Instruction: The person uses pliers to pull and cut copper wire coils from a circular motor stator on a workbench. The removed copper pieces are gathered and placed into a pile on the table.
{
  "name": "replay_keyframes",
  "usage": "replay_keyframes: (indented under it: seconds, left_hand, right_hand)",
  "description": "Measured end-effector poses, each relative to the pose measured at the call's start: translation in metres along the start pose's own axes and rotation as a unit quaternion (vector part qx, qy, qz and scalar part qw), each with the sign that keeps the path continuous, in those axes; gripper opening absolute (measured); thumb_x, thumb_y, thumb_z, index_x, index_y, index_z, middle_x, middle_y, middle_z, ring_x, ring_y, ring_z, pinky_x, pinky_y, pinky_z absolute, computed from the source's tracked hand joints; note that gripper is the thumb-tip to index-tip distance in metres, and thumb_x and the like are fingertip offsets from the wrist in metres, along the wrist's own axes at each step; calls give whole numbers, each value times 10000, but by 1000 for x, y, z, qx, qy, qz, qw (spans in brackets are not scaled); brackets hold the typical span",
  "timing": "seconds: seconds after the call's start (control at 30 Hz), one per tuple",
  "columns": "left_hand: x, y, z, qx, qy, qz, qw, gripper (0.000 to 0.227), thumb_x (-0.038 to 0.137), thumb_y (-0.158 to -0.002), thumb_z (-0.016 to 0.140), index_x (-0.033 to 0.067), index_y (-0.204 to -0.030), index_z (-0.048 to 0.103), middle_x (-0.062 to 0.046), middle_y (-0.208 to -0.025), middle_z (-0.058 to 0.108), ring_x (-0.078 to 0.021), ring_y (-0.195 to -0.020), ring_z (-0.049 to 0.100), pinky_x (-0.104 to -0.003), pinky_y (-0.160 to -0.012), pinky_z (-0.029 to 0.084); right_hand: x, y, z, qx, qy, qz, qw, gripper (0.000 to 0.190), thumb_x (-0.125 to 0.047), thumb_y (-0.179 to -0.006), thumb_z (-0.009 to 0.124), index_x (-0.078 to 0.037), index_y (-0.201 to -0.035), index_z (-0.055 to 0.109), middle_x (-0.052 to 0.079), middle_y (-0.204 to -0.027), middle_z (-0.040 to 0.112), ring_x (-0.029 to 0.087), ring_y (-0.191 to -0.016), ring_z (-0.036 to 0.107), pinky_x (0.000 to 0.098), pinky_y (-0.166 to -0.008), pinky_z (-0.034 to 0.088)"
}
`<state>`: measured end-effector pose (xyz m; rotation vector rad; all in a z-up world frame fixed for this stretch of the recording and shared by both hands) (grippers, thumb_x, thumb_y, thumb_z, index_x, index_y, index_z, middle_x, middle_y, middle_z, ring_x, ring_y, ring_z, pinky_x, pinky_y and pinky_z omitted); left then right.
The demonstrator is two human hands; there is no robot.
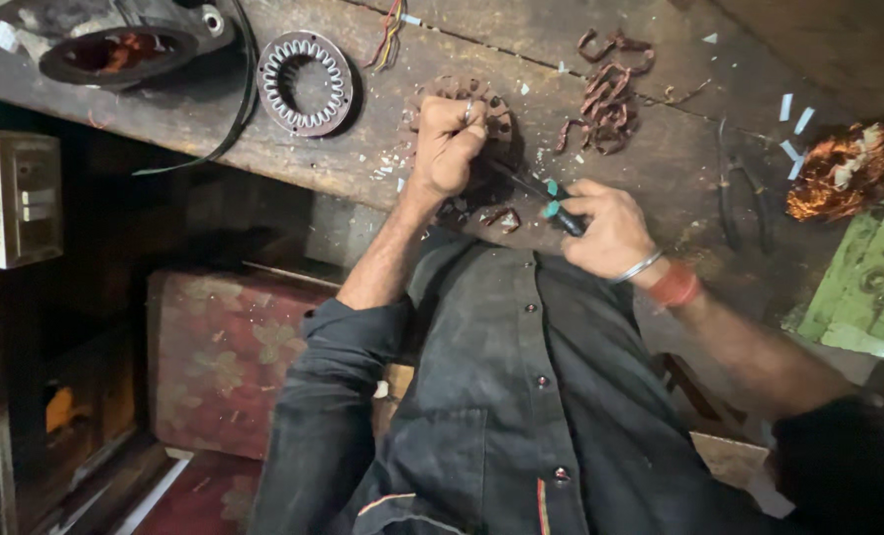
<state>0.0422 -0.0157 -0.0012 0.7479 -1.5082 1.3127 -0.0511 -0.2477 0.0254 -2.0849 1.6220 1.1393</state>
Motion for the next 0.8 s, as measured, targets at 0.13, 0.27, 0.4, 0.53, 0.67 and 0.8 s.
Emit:
replay_keyframes:
  seconds: [0.13, 0.27, 0.4, 0.53, 0.67, 0.8]
  left_hand:
    - [-5, 4, -8, 102, 210, -49, 971, 309, 130, -844, 510, 60, -598, 336, 1, -536, 335, -112, -498, 262, -321, -498, 195]
    - [6, 0, -2, 36, 123, -44, 991, 309, 140, -865, 526, 37, -616, 374, -12, -571, 356, -135, -533, 310, -346, -529, 255]
    - [10, -12, 6, -78, 30, -73, 994, 313, 155, -889, 543, 24, -680, 351, -27, -636, 296, -145, -591, 309, -355, -587, 262]
    - [14, -13, 4, -121, 36, -128, 984, 320, 166, -871, 548, 36, -676, 331, -42, -626, 266, -153, -599, 289, -373, -572, 244]
    - [20, -20, 8, -116, 15, -75, 990, 333, 167, -888, 554, 28, -708, 311, -50, -655, 268, -151, -618, 302, -384, -603, 253]
    - [15, -15, 9, -104, -6, -83, 991, 343, 159, -881, 566, 23, -687, 318, -49, -640, 248, -146, -590, 290, -380, -582, 242]
  right_hand:
    - [6, 0, 19, -49, -256, -3, 965, 300, -39, -741, 626, -48, -996, 783, 118, -953, 719, 326, -848, 667, 358, -758, 523]
    - [-5, 17, 9, 158, -1, -119, 980, 323, -28, -724, 655, -36, -1037, 738, 151, -1100, 653, 357, -973, 642, 412, -868, 507]
    - [-2, 38, -17, 223, 123, -154, 955, 294, -34, -685, 703, -40, -978, 713, 163, -1209, 625, 369, -1110, 581, 502, -975, 412]
    - [2, 39, -31, 204, 197, -97, 954, 406, -60, -714, 715, -56, -1119, 757, 158, -1288, 608, 361, -1201, 526, 530, -1053, 348]
    - [-8, 23, -40, 163, 257, -118, 945, 345, -90, -736, 707, -105, -1077, 762, 102, -1279, 619, 320, -1188, 531, 509, -1025, 336]
    - [-20, 7, -37, 136, 279, -138, 941, 366, -130, -719, 695, -112, -1077, 768, 94, -1225, 626, 316, -1115, 537, 476, -924, 377]
Point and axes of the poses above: each hand's wrist, its own y-axis away from the middle knuckle, its own z-axis out of the palm, x = y × z, the point moved 4 cm from there along -y, towards the middle knuckle
